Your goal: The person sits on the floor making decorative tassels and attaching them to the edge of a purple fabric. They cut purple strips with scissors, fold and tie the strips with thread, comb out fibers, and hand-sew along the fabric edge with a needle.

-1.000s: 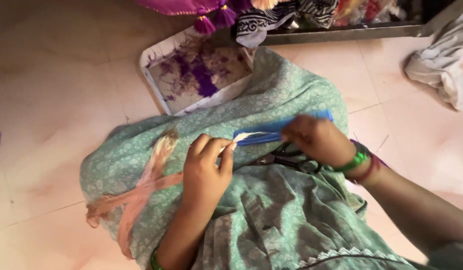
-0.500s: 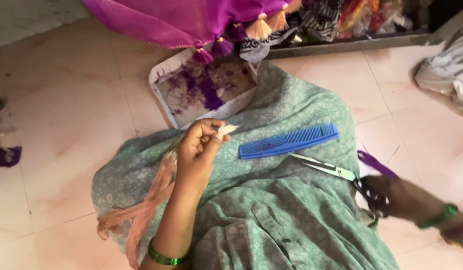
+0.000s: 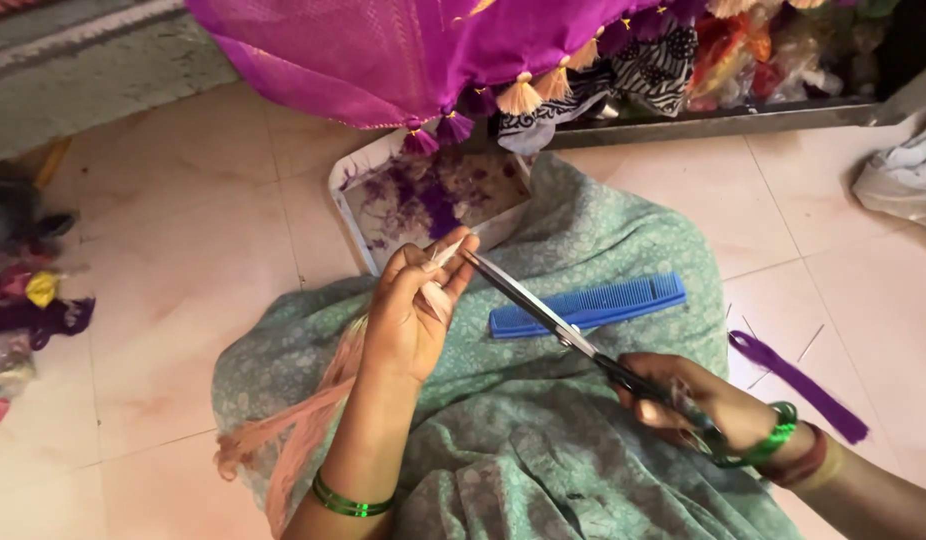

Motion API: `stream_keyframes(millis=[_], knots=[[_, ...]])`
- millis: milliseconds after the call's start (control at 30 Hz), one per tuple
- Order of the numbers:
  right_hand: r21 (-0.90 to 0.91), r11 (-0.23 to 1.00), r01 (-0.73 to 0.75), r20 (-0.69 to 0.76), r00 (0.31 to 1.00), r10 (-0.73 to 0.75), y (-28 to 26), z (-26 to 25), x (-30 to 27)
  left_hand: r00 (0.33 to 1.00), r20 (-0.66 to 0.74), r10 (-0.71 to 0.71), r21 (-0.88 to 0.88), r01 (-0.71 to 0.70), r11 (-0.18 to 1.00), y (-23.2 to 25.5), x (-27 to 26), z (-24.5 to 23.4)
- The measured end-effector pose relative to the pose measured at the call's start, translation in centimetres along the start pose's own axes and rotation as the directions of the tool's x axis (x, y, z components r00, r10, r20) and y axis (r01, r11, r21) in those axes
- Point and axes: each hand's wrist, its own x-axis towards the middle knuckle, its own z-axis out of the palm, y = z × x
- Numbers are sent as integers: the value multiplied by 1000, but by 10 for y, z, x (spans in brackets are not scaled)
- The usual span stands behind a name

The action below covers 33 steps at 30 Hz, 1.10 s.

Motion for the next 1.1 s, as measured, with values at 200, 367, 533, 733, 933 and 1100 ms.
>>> stream_keyframes(millis=[200,367,533,733,933,1100], knots=[[39,997,73,96,992,-77,-14,4,19,998,69,-3,96,-3,995,10,-2,11],[209,974,85,81,991,-103,-8,18,35,990,140,-28,155,6,988,13,2,17],[212,964,160,46,984,-173,-7,21,51,969,247,-18,186,-29,982,21,17,9],[8,998,69,-124,990,-68,-16,14,49,990,67,123,657,-137,742,38,35,2],[-241,970,-27,-425,902,-80,2,-19,26,868,230,439,973,-214,-88,51,28,3],[-682,728,-73,-381,885,-268,23,-31,-5,841,342,419,939,-322,-121,37,37,-21]])
